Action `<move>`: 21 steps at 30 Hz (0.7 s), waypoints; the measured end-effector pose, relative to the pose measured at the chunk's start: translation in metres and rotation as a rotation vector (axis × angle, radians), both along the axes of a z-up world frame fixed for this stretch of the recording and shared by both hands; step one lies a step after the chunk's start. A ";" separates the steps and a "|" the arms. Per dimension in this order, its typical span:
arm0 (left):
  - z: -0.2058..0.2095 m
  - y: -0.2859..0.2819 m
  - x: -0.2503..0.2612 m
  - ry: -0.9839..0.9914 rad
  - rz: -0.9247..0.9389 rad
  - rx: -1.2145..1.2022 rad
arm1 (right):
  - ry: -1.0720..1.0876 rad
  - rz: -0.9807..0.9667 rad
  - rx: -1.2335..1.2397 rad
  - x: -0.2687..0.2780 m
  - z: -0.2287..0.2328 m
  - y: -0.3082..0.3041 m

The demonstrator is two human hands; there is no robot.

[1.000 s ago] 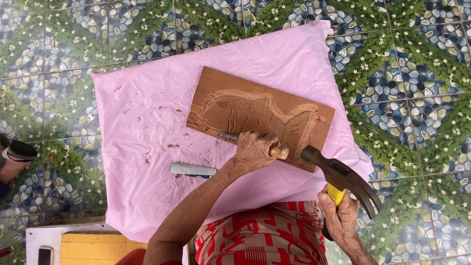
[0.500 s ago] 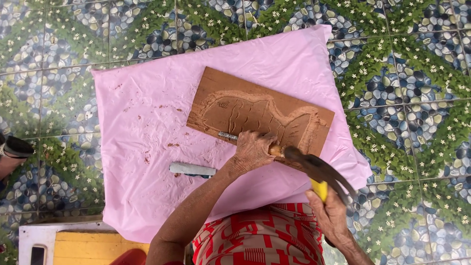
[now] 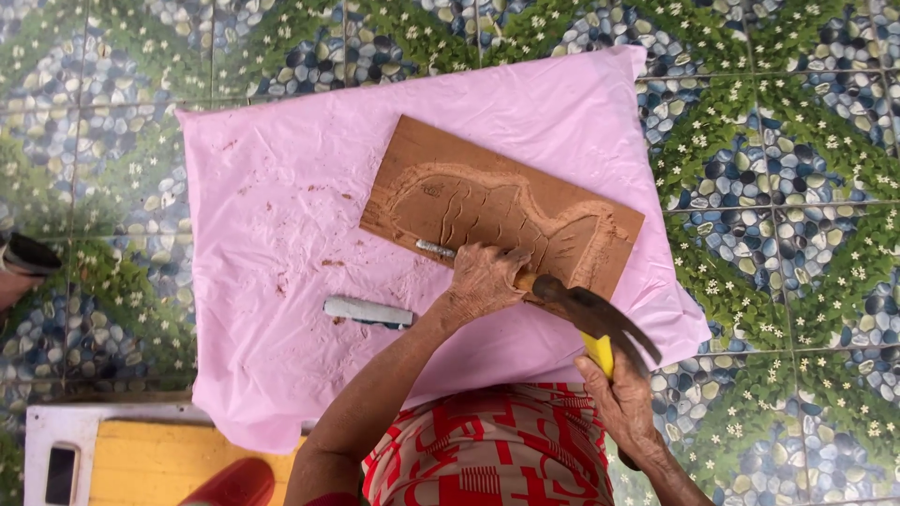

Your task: The person carves a fish design into a wooden board using a hammer and chisel.

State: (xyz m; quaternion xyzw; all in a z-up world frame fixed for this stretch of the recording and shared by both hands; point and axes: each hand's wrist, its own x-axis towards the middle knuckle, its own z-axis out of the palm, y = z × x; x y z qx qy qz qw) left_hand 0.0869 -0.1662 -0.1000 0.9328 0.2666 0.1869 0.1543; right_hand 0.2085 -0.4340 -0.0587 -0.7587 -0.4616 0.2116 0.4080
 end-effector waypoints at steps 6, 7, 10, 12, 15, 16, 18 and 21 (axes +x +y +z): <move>0.018 0.006 -0.002 -0.236 0.002 0.131 | 0.162 -0.052 0.154 -0.008 0.015 0.012; 0.016 0.006 -0.002 -0.229 0.003 0.123 | 0.202 -0.017 0.141 -0.006 0.007 0.010; 0.013 0.003 -0.004 -0.185 0.008 0.104 | 0.332 0.059 0.129 0.002 -0.008 0.009; 0.019 0.005 -0.006 -0.148 0.007 0.094 | 0.420 0.096 0.133 0.011 -0.004 0.014; 0.034 0.009 -0.008 -0.302 0.032 0.143 | 0.402 -0.125 -0.033 0.026 0.018 0.024; 0.039 0.014 -0.012 -0.151 -0.007 0.127 | 0.354 -0.189 -0.010 0.031 0.029 0.031; 0.074 0.033 -0.030 -0.003 -0.055 0.113 | 0.304 -0.263 0.014 0.044 0.046 0.045; 0.116 0.083 -0.084 -0.009 0.096 -0.009 | 0.096 -0.348 0.032 0.074 0.051 0.058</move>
